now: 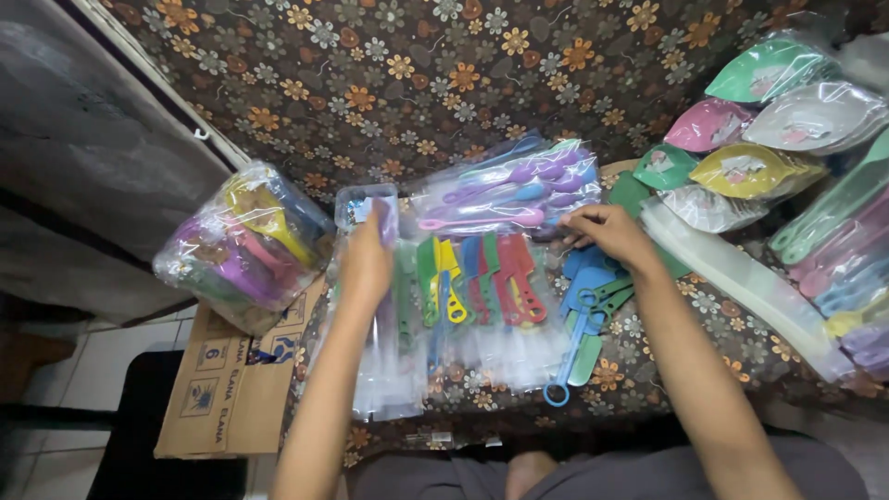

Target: Sorting and organizing colorful plastic kitchen utensils into groups and bags on a low surface.

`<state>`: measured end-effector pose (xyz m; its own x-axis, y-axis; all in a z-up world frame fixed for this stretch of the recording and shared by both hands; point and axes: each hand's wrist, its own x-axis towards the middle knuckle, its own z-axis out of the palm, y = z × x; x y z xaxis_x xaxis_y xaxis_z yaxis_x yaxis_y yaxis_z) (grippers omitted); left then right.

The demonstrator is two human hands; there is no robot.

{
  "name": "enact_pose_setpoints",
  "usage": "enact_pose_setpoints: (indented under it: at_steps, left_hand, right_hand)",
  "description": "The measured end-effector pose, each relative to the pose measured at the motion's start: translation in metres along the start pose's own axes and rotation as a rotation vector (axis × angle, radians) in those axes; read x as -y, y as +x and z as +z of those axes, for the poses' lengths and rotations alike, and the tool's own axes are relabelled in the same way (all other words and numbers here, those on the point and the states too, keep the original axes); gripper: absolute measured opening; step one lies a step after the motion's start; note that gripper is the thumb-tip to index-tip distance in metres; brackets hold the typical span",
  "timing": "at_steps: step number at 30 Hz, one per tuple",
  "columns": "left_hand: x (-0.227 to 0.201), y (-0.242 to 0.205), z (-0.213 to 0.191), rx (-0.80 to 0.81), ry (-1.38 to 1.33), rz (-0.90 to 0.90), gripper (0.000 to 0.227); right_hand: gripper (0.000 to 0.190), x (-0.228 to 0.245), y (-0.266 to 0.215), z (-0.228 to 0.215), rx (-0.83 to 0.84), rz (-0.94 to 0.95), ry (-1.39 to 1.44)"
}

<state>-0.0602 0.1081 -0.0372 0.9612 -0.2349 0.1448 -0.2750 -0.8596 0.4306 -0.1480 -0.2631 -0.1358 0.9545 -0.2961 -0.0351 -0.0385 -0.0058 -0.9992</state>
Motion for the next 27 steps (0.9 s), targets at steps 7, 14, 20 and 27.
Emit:
enact_pose_setpoints:
  at_steps: [7,14,20,27]
  left_hand:
    - [0.037,-0.036,0.044,0.056,0.536,0.070,0.038]
    - [0.036,-0.027,0.050,0.288,0.502,-0.046,0.065]
    - [0.008,-0.032,0.041,0.401,0.575,-0.038,0.042]
    - [-0.010,-0.028,0.039,0.509,0.710,0.171,0.043]
  right_hand:
    - [0.017,-0.008,0.003,-0.002,0.024,-0.021,-0.002]
    - [0.017,-0.004,0.001,-0.002,0.037,-0.009,-0.014]
    - [0.016,-0.005,0.003,-0.003,0.046,-0.021,-0.020]
    - [0.016,-0.003,0.003,-0.001,0.060,-0.028,-0.061]
